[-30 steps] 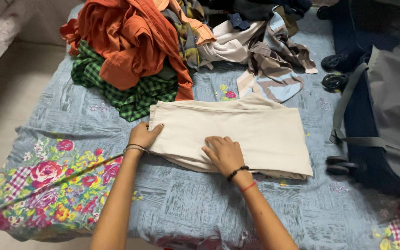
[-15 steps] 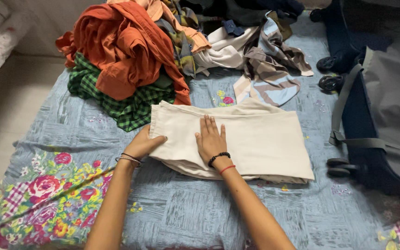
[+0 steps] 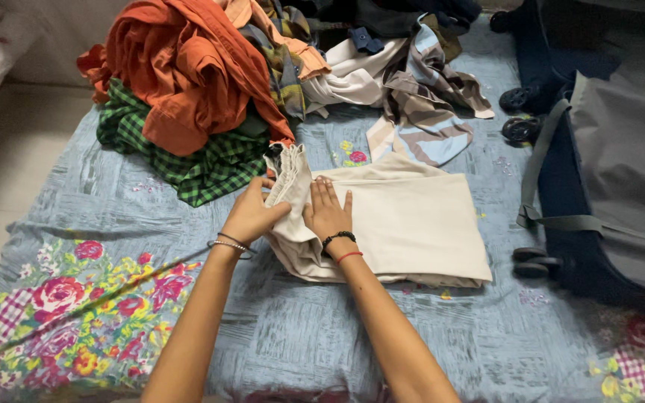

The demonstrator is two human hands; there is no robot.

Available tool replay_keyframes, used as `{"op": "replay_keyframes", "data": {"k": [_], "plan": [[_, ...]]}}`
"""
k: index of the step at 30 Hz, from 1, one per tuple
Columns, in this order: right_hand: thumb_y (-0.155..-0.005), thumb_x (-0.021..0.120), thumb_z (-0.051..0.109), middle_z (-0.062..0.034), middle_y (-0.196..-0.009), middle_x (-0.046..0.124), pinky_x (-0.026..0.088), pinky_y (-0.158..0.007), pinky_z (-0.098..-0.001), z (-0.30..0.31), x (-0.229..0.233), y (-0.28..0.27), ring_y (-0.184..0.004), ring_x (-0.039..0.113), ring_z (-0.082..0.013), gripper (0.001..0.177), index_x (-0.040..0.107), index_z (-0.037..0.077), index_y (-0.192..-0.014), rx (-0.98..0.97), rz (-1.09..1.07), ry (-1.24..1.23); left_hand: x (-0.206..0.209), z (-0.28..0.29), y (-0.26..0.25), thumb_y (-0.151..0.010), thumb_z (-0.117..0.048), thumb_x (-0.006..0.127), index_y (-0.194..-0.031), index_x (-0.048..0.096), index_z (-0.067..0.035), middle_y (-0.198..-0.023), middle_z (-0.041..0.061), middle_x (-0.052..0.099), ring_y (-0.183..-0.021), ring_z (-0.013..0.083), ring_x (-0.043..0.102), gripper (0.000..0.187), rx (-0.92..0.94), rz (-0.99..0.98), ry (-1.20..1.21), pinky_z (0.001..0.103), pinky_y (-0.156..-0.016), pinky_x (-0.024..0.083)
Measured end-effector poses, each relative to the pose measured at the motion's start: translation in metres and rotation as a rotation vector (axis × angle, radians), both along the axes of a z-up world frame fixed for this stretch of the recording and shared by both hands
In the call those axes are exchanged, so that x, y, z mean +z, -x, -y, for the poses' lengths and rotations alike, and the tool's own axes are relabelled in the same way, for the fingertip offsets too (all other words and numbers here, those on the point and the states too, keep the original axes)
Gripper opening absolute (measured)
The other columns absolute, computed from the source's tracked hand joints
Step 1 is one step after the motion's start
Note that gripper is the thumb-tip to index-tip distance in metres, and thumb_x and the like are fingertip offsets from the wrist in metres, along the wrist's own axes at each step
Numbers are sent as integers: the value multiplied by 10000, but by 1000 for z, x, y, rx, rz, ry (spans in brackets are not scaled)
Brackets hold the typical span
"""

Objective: The person folds a pair of white trousers by hand and places them into an open suitcase.

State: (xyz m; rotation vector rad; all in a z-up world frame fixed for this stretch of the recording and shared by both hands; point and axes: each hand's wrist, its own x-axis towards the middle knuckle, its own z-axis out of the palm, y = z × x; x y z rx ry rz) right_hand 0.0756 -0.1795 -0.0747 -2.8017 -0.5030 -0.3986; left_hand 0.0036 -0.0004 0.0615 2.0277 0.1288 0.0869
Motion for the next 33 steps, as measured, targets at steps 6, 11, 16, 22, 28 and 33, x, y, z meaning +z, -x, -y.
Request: {"op": "replay_keyframes", "data": {"k": [6,11,16,22,28,33], "plan": [[-761,565,382,-147,-1661,312,161,-1143,-662,23,35,53,-1521,276,-341,840,362,143,-1541,182,-31,248,-1,9,-11,-732,-290,784,-1124,611,-4,-881,158,758,-769,201,726,515,117,32,-12,323,-704,561],[-966,536,243,-119,-1638,356,178,-1169,-668,35,48,121,-1509,306,-318,517,477,112,-1463,185,-95,-33,-1,19,-11,-729,-286,782,-1134,589,-7,-829,134,752,-724,195,718,529,157,38,16,319,-674,557],[-921,522,153,-108,-1578,486,277,-1221,-581,66,37,120,-1479,417,-282,430,595,84,-1339,266,-311,-209,5,28,-6,-724,-264,763,-1202,524,-12,-819,119,750,-711,192,717,591,122,56,1,323,-672,559],[-996,518,165,-134,-1554,514,342,-1273,-495,57,17,27,-1489,444,-295,476,535,70,-1463,237,-72,-366,13,34,-1,-737,-287,757,-1187,525,-30,-834,149,754,-741,255,747,567,94,95,-38,364,-710,578],[-874,540,108,-115,-1616,365,166,-1201,-628,11,12,-15,-1531,280,-245,653,402,2,-1504,93,-160,-22,10,45,0,-730,-307,767,-1200,515,-44,-907,202,755,-856,370,745,595,80,137,-143,449,-782,573],[-843,526,129,-125,-1664,271,135,-1211,-618,21,4,-33,-1584,198,-223,712,377,-19,-1524,127,-199,48,16,58,-1,-744,-330,762,-1232,528,-55,-937,213,748,-884,378,739,607,72,124,-174,458,-800,570]]}}
